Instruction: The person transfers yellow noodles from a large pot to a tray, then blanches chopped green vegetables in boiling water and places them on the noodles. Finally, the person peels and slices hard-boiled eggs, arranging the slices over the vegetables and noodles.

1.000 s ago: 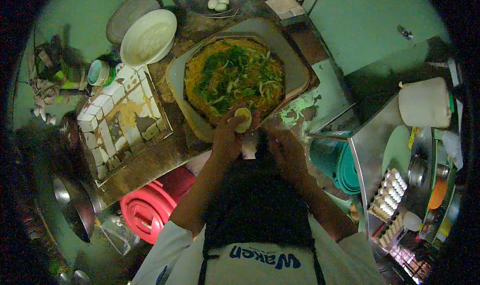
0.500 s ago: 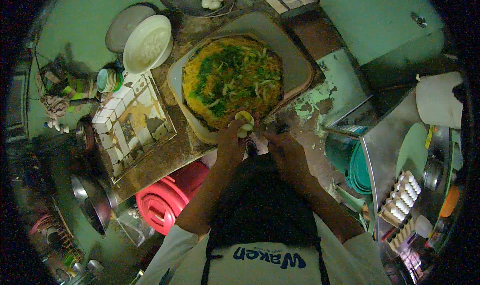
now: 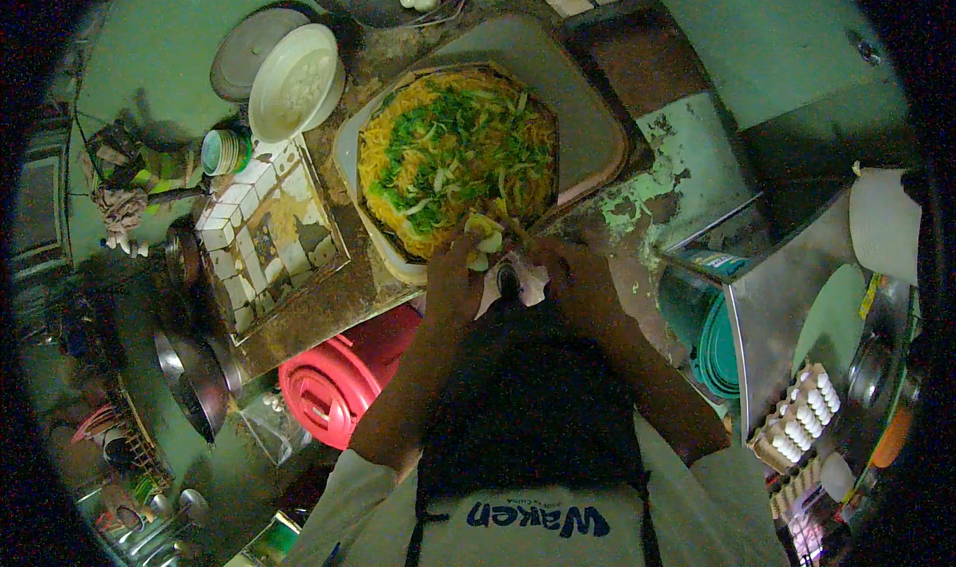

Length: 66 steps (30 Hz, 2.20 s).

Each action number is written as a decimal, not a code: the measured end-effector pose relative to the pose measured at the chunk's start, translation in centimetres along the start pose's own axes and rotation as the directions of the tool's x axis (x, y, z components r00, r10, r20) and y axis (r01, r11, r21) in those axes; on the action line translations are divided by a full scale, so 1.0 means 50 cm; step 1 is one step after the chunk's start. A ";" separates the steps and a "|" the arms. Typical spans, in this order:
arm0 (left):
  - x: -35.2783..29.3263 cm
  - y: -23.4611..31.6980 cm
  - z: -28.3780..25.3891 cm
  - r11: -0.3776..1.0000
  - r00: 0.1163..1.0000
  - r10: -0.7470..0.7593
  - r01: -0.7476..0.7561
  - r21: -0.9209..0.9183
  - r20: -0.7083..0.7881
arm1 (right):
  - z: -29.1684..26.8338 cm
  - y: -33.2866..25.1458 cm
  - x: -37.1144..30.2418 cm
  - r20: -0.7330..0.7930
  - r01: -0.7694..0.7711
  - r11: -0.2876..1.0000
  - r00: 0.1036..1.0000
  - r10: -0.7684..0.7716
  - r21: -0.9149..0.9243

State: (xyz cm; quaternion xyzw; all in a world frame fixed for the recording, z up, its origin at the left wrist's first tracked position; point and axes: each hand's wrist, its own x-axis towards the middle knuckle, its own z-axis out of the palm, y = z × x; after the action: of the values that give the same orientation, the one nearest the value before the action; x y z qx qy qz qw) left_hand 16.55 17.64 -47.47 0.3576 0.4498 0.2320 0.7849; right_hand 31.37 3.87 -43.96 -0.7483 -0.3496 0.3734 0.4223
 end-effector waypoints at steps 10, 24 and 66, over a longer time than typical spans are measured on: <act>-0.008 0.032 -0.011 0.989 0.990 -0.142 0.142 -0.047 0.000 | 0.016 -0.091 -0.080 0.021 -0.111 0.989 0.994 0.110 0.102; 0.013 0.079 -0.066 0.977 0.965 -0.199 0.209 -0.044 0.173 | 0.161 -0.026 -0.063 -0.228 -0.150 0.927 0.944 0.237 0.344; 0.018 0.232 -0.150 0.923 0.946 -0.315 0.288 0.255 0.075 | 0.330 -0.130 -0.058 -0.158 -0.235 0.812 0.916 0.369 0.534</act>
State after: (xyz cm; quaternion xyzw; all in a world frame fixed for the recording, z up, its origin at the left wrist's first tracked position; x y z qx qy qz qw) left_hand 9.96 28.30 -41.60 0.3891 0.4786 0.0313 0.7865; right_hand 14.56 10.15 -43.41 -0.6991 -0.0583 0.4153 0.5791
